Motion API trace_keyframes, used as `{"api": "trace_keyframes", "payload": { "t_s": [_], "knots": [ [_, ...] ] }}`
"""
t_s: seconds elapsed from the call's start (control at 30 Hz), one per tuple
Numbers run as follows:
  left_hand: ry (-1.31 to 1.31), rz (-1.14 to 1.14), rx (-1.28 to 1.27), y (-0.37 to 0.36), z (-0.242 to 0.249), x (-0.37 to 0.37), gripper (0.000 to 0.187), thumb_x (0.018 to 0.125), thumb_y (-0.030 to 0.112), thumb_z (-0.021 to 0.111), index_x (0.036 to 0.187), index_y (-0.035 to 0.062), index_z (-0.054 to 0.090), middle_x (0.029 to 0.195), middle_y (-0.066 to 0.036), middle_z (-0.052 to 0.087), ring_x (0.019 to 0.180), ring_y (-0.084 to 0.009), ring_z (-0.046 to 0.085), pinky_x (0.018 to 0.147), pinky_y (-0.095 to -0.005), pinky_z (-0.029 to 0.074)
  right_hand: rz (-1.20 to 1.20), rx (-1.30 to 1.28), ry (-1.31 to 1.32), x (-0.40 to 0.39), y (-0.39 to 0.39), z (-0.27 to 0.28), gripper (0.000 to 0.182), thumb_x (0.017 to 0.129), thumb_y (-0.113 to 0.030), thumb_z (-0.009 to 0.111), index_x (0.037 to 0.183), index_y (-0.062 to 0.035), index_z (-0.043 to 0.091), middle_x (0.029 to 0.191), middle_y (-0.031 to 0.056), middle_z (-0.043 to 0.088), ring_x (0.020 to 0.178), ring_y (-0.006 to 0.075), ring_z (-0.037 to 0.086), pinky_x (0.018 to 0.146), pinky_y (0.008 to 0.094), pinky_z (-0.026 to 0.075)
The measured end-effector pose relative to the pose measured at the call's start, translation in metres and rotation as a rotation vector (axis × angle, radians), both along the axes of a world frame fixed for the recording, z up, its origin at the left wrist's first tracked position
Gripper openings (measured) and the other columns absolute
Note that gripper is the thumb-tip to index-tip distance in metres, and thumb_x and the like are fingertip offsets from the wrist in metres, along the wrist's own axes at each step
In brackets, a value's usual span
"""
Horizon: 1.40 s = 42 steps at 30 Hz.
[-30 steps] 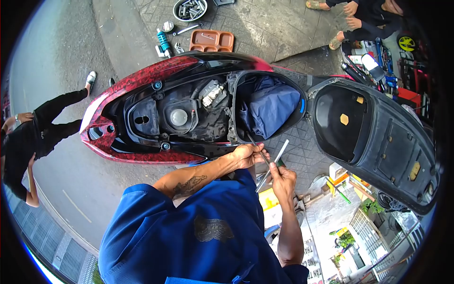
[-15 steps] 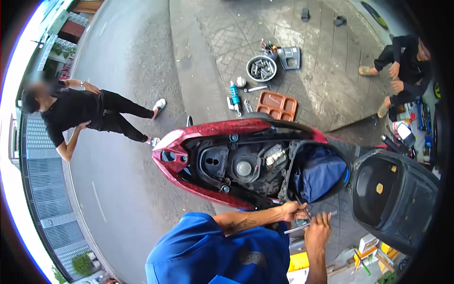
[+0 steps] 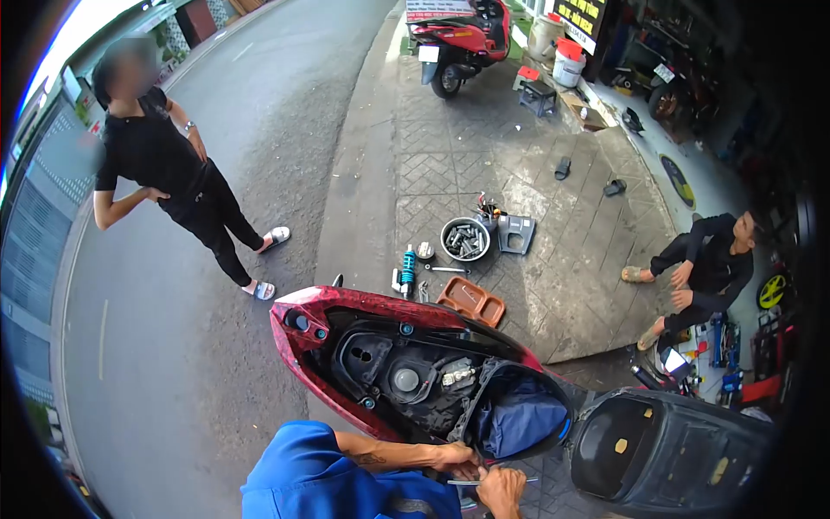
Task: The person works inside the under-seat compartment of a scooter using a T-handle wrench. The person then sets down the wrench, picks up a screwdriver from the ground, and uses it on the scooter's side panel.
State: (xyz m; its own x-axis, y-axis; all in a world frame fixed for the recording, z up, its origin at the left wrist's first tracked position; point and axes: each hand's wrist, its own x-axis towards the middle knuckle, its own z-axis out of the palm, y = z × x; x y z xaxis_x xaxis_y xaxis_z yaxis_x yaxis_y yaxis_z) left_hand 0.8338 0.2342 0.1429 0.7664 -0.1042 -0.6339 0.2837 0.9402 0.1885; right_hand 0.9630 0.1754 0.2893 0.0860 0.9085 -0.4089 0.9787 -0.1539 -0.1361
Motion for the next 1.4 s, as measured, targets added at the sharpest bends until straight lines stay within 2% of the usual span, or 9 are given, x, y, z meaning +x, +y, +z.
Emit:
{"api": "trace_keyframes", "payload": {
  "t_s": [0.17,0.3,0.4,0.73,0.83,1.0,1.1,1.3,1.4],
  "knots": [
    [-0.033,-0.036,0.77,-0.01,0.036,-0.005,0.029,0.093,0.028,0.053,0.106,0.0037,0.063,0.091,-0.012,0.069,0.083,-0.027,0.068,0.069,-0.0405,0.053,0.118,0.279,-0.008,0.001,-0.036,-0.018,0.022,0.078,-0.03,0.064,0.075,-0.0079,0.061,0.071,0.0139,0.061,0.071,0.0323,0.06,0.072,0.048,0.045],
    [0.174,-0.244,1.314,-0.007,0.118,-0.016,0.033,0.092,0.03,0.054,0.106,0.0009,0.062,0.095,-0.019,0.068,0.084,-0.0312,0.067,0.071,-0.0417,0.052,-0.281,0.274,-0.054,-0.011,-0.031,-0.024,0.029,0.08,-0.032,0.063,0.076,-0.0033,0.067,0.073,0.0208,0.064,0.075,0.0385,0.063,0.073,0.0501,0.047],
    [0.211,-0.123,1.376,0.005,0.121,-0.014,0.034,0.09,0.03,0.057,0.108,0.0019,0.061,0.096,-0.022,0.067,0.088,-0.0331,0.066,0.074,-0.0421,0.051,-0.593,0.147,-0.067,-0.004,-0.023,-0.026,0.035,0.082,-0.033,0.062,0.078,0.0002,0.071,0.075,0.0259,0.066,0.078,0.0431,0.065,0.074,0.0517,0.048],
    [0.146,0.598,0.966,-0.05,0.072,0.02,0.037,0.08,0.022,0.06,0.111,0.0015,0.06,0.079,-0.014,0.066,0.074,-0.0234,0.063,0.069,-0.0359,0.05,0.238,0.258,0.401,0.039,-0.033,-0.074,0.035,0.084,-0.029,0.059,0.082,0.0046,0.068,0.075,0.0241,0.067,0.075,0.0397,0.067,0.069,0.0474,0.051],
    [0.437,0.898,1.036,-0.05,0.075,0.041,0.038,0.076,0.013,0.055,0.111,-0.0002,0.06,0.073,-0.009,0.062,0.069,-0.0184,0.058,0.066,-0.0336,0.049,-0.427,-0.218,0.786,0.026,-0.029,-0.086,0.034,0.084,-0.022,0.057,0.097,0.008,0.064,0.079,0.0181,0.068,0.07,0.0271,0.068,0.062,0.0439,0.053],
    [0.283,0.781,1.042,-0.034,0.063,0.055,0.034,0.072,0.003,0.051,0.103,-0.0008,0.063,0.081,-0.01,0.063,0.076,-0.0142,0.06,0.066,-0.0314,0.048,-0.349,-0.035,0.584,0.036,-0.031,-0.098,0.042,0.086,-0.024,0.052,0.113,0.0065,0.06,0.077,0.0162,0.067,0.06,0.023,0.066,0.05,0.0363,0.051],
    [0.292,0.45,0.902,-0.023,0.089,0.048,0.034,0.067,-0.002,0.048,0.096,-0.0027,0.066,0.075,-0.012,0.064,0.072,-0.0173,0.061,0.065,-0.0332,0.049,-0.646,0.029,0.919,0.02,-0.035,-0.089,0.046,0.087,-0.03,0.05,0.117,0.0047,0.056,0.072,0.0133,0.065,0.059,0.02,0.065,0.046,0.0306,0.048],
    [0.202,0.304,1.068,-0.009,0.057,0.067,0.031,0.062,-0.003,0.046,0.082,-0.0028,0.07,0.069,-0.015,0.067,0.063,-0.0204,0.063,0.058,-0.0362,0.05,-0.768,0.091,0.909,0.007,-0.038,-0.09,0.038,0.087,-0.028,0.044,0.099,0.0024,0.063,0.066,0.0122,0.064,0.058,0.0234,0.065,0.048,0.0351,0.051],
    [0.114,0.145,1.042,0.004,0.072,0.068,0.032,0.063,-0.005,0.044,0.084,-0.005,0.069,0.072,-0.015,0.068,0.067,-0.0198,0.064,0.063,-0.0319,0.053,-0.735,0.563,0.874,-0.007,-0.045,-0.132,0.037,0.091,-0.028,0.044,0.099,0.0037,0.062,0.071,0.0135,0.064,0.057,0.0252,0.066,0.049,0.0376,0.051]
  ]
}}
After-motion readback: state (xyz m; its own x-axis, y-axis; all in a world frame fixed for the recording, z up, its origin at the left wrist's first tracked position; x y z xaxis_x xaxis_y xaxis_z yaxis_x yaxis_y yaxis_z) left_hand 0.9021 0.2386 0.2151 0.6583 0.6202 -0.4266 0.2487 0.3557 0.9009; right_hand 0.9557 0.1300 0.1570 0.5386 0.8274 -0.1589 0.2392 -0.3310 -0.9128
